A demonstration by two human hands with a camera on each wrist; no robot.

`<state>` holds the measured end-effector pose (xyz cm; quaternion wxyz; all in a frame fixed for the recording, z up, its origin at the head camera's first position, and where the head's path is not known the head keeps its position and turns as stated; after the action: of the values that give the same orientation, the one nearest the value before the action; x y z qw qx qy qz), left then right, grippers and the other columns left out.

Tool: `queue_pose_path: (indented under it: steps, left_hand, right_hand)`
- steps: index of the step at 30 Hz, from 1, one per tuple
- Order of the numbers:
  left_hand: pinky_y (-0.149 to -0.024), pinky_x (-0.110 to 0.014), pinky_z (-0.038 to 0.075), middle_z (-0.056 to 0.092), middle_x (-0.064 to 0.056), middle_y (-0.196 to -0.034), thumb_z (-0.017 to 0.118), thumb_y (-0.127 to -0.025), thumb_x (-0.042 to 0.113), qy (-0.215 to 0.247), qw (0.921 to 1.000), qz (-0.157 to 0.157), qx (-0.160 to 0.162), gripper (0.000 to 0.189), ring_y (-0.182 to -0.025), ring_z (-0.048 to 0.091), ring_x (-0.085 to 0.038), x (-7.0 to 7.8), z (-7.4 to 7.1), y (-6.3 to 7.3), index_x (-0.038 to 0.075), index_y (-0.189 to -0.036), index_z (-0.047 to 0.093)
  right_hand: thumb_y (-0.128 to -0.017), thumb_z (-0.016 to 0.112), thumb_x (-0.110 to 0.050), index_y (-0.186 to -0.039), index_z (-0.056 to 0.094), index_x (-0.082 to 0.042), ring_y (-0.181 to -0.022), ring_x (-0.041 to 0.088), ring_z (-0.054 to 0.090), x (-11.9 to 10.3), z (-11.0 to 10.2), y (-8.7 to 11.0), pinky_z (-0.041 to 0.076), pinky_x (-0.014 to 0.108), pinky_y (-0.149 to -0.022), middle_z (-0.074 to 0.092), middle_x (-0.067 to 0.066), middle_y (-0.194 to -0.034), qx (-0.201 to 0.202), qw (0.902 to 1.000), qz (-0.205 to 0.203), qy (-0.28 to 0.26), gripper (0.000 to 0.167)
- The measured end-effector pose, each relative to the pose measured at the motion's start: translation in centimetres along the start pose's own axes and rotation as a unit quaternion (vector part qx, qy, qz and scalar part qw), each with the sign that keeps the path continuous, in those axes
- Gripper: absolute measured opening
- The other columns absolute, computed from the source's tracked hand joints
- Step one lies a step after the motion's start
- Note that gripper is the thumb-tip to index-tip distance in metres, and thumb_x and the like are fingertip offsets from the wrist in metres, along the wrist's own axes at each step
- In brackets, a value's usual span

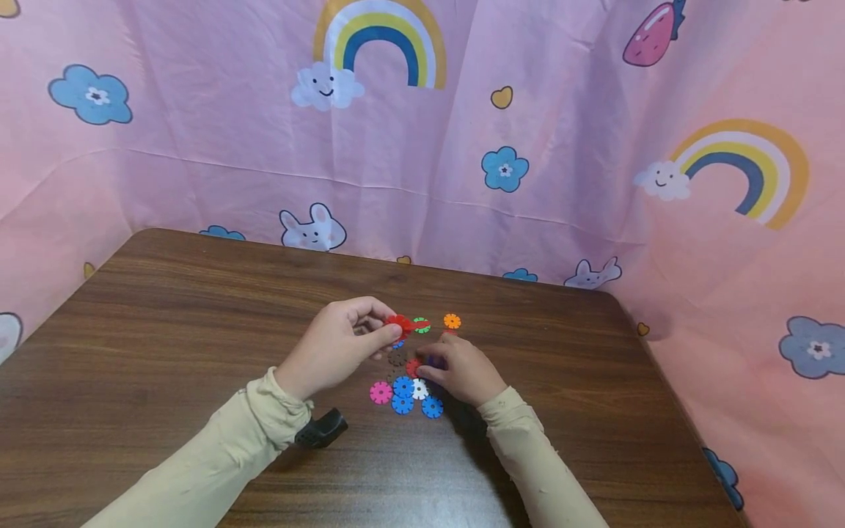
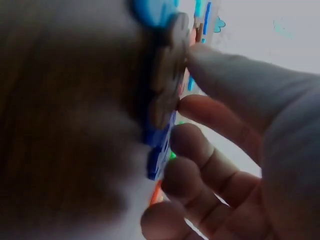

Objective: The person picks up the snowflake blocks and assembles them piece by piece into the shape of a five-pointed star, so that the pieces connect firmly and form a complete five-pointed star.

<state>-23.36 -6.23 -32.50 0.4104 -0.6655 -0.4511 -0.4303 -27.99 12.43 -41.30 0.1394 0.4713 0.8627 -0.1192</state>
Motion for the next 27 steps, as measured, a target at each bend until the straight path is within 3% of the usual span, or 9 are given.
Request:
queue_pose_path:
  steps: [11,18,22,27]
  left_hand:
    - [-0.070,-0.036,0.063,0.072,-0.014,-0.089,0.073,-0.097,0.009,0.004,1.0000,-0.007,0.002,0.012,-0.072,0.071,-0.019,-0.20,-0.02,-0.11,0.003,-0.106,0.071]
    - [-0.071,-0.036,0.063,0.072,-0.012,-0.088,0.073,-0.096,0.011,0.004,0.9999,-0.012,-0.001,0.012,-0.073,0.071,-0.020,-0.31,0.17,-0.06,0.004,-0.106,0.071]
    - [-0.071,-0.038,0.063,0.072,-0.012,-0.088,0.074,-0.096,0.011,0.004,0.9999,-0.010,-0.002,0.012,-0.072,0.070,-0.020,-0.30,0.33,-0.12,0.005,-0.106,0.071]
    - [-0.069,-0.032,0.062,0.072,-0.014,-0.090,0.074,-0.097,0.011,0.004,0.9999,-0.012,-0.002,0.012,-0.072,0.070,-0.021,-0.40,0.38,-0.06,0.004,-0.107,0.071]
  right_hand:
    - [-0.092,0.081,-0.024,-0.096,0.077,-0.014,-0.072,0.009,0.054,-0.26,-0.12,-0.17,0.049,0.026,-0.064,0.062,-0.006,-0.080,0.014,0.9996,-0.004,-0.022,0.012]
    - [-0.091,0.082,-0.027,-0.104,0.076,-0.013,-0.070,0.009,0.055,-0.06,0.26,-0.04,0.049,0.026,-0.062,0.061,-0.008,-0.078,-0.028,0.9983,0.015,-0.050,0.020]
    - [-0.091,0.082,-0.024,-0.101,0.074,-0.012,-0.068,0.010,0.055,-0.14,0.36,-0.05,0.049,0.026,-0.060,0.062,-0.007,-0.076,-0.040,0.9960,0.027,-0.075,0.017]
    - [-0.089,0.084,-0.021,-0.093,0.069,-0.014,-0.066,0.010,0.055,0.06,0.62,-0.03,0.048,0.025,-0.057,0.061,-0.006,-0.074,-0.046,0.9906,0.042,-0.122,0.016]
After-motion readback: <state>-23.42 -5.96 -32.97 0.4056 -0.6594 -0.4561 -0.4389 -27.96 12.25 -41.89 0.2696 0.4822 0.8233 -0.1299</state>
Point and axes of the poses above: each hand's wrist, its own y-axis away from the middle knuckle, its own z-axis out of the palm, x = y × z, the point moved 7 cm from there along -y, towards the middle knuckle
